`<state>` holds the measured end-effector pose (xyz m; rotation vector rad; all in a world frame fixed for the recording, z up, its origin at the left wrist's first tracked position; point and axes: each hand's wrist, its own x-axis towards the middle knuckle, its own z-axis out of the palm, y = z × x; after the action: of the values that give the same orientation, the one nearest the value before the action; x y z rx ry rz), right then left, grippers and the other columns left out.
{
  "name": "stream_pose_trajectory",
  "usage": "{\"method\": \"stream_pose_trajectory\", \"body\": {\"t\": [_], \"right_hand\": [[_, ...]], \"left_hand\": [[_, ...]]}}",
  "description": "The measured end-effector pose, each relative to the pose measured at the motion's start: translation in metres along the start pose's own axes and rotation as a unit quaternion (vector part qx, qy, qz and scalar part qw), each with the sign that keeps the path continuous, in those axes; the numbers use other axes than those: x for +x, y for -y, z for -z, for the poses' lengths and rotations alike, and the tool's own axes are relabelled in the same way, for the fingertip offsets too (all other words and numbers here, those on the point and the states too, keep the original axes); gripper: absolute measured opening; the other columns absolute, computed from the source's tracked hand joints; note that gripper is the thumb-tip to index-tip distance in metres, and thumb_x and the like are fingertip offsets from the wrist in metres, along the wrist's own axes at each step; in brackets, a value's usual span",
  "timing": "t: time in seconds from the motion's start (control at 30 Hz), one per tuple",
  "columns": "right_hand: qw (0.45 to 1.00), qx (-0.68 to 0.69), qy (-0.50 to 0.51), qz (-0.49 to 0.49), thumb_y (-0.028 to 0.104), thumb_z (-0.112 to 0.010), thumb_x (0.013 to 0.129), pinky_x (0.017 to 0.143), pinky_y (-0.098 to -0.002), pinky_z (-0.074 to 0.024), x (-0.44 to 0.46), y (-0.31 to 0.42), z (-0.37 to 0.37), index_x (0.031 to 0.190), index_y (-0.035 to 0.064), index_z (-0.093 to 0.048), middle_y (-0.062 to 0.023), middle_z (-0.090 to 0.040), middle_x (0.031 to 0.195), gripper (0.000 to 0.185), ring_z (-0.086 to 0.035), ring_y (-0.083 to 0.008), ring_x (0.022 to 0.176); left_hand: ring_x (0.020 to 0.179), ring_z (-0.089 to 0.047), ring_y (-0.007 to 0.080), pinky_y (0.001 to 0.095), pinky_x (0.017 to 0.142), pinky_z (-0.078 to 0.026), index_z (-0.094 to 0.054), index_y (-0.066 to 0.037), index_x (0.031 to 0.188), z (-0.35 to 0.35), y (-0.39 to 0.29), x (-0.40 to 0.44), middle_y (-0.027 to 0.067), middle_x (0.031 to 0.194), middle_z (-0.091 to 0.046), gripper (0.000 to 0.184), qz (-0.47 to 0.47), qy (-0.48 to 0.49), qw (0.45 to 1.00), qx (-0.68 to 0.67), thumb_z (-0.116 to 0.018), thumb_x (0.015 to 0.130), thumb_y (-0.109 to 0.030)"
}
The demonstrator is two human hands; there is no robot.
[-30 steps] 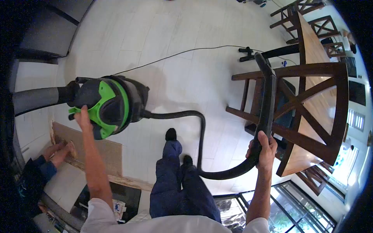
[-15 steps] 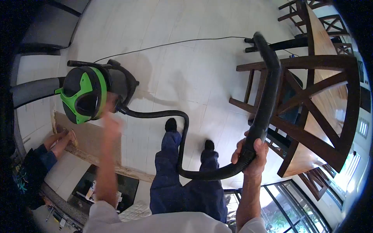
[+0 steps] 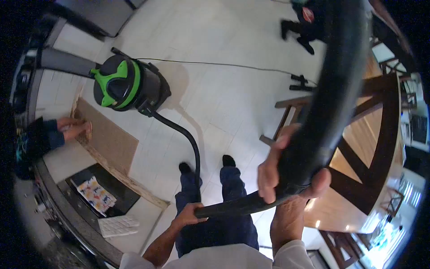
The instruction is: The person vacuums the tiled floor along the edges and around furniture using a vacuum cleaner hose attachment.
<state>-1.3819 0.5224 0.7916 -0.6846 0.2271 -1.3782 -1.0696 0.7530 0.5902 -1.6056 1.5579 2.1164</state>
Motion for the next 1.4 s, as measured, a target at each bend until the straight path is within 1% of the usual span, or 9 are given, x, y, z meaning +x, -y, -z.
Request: {"method": "stream_pose_trajectory", "body": {"t": [0.1,0.23,0.33,0.5,0.73,0.8,0.9,1.07,1.4], "right_hand": [[0.999,-0.017,-0.024,0.027,0.051,-0.056,0.097,0.044,-0.0338,-0.0526,-0.001,0.005,0.015,0.130,-0.0078,-0.037,-0.0165,-0.060,0.080,0.070,-0.064,-0.0225,0.052],[0.905,-0.169,-0.354,-0.164,0.055,-0.061,0.088,0.053,-0.0375,-0.0579,-0.022,-0.052,0.012,0.120,-0.0051,-0.058,-0.0170,-0.065,0.094,0.068,-0.066,-0.0235,0.064],[0.878,-0.036,-0.390,-0.276,0.045,-0.054,0.098,0.051,-0.0353,-0.0558,-0.076,-0.135,0.067,0.109,0.0029,-0.060,-0.0145,-0.066,0.085,0.043,-0.066,-0.0219,0.064],[0.794,-0.110,-0.501,-0.327,0.035,-0.063,0.093,0.050,-0.0369,-0.0522,-0.131,-0.250,0.004,0.103,0.0058,-0.057,-0.0168,-0.067,0.087,0.031,-0.067,-0.0258,0.066],[0.882,-0.069,-0.361,-0.296,0.016,-0.067,0.084,0.060,-0.0526,-0.0584,-0.176,-0.255,0.049,0.095,-0.0010,-0.053,-0.0179,-0.064,0.082,0.025,-0.068,-0.0350,0.068],[0.858,-0.055,-0.422,-0.286,0.014,-0.068,0.084,0.057,-0.0521,-0.0579,-0.197,-0.281,0.100,0.097,-0.0001,-0.052,-0.0166,-0.062,0.079,0.025,-0.067,-0.0346,0.064],[0.785,-0.096,-0.548,-0.270,0.019,-0.071,0.087,0.048,-0.0459,-0.0558,-0.221,-0.319,0.164,0.093,0.0020,-0.054,-0.0116,-0.058,0.068,0.025,-0.063,-0.0297,0.052],[0.743,-0.136,-0.598,-0.271,0.021,-0.075,0.086,0.044,-0.0447,-0.0545,-0.241,-0.345,0.291,0.090,0.0022,-0.053,-0.0107,-0.058,0.067,0.029,-0.063,-0.0285,0.050],[0.712,-0.234,-0.594,-0.291,0.022,-0.071,0.090,0.040,-0.0391,-0.0530,-0.256,-0.309,0.521,0.106,0.0028,-0.053,-0.0116,-0.061,0.073,0.031,-0.065,-0.0235,0.052]], "left_hand": [[0.078,-0.066,0.0337,0.0436,0.083,-0.046,-0.067,-0.006,0.086,-0.020,0.012,-0.055,0.0132,0.078,-0.067,0.028,-0.124,-0.249,0.959,0.057,-0.078,0.061,-0.011],[0.076,-0.064,0.0331,0.0448,0.084,-0.041,-0.066,-0.008,0.083,-0.025,0.007,-0.156,0.0121,0.075,-0.064,0.026,-0.067,-0.302,0.933,0.183,-0.071,0.058,-0.008],[0.084,-0.064,0.0323,0.0461,0.083,-0.039,-0.064,-0.008,0.082,-0.043,0.050,-0.195,0.0119,0.079,-0.065,0.026,0.093,-0.215,0.949,0.211,-0.073,0.058,-0.010],[0.085,-0.062,0.0353,0.0485,0.081,-0.039,-0.062,-0.007,0.083,-0.076,0.080,-0.150,0.0132,0.083,-0.065,0.032,-0.055,-0.475,0.874,0.088,-0.078,0.058,-0.017],[0.081,-0.069,0.0353,0.0514,0.078,-0.046,-0.067,-0.009,0.083,-0.034,0.205,-0.101,0.0132,0.078,-0.070,0.025,0.086,-0.219,0.932,0.275,-0.075,0.063,-0.020],[0.081,-0.071,0.0393,0.0537,0.082,-0.050,-0.071,-0.007,0.088,-0.016,0.227,-0.089,0.0176,0.080,-0.072,0.026,0.142,-0.132,0.945,0.265,-0.073,0.065,-0.019],[0.085,-0.070,0.0413,0.0503,0.088,-0.052,-0.071,-0.006,0.088,-0.007,0.216,-0.042,0.0196,0.083,-0.072,0.026,0.123,-0.088,0.957,0.247,-0.072,0.063,-0.015],[0.094,-0.068,0.0439,0.0499,0.082,-0.054,-0.053,-0.004,0.127,-0.050,0.137,0.136,0.0235,0.099,-0.070,0.065,-0.002,-0.087,0.990,0.115,-0.081,0.076,-0.032],[0.084,-0.070,0.0403,0.0497,0.072,-0.056,-0.047,-0.004,0.127,-0.120,0.104,0.404,0.0218,0.093,-0.068,0.052,0.008,-0.030,0.978,0.207,-0.066,0.091,-0.036]]}}
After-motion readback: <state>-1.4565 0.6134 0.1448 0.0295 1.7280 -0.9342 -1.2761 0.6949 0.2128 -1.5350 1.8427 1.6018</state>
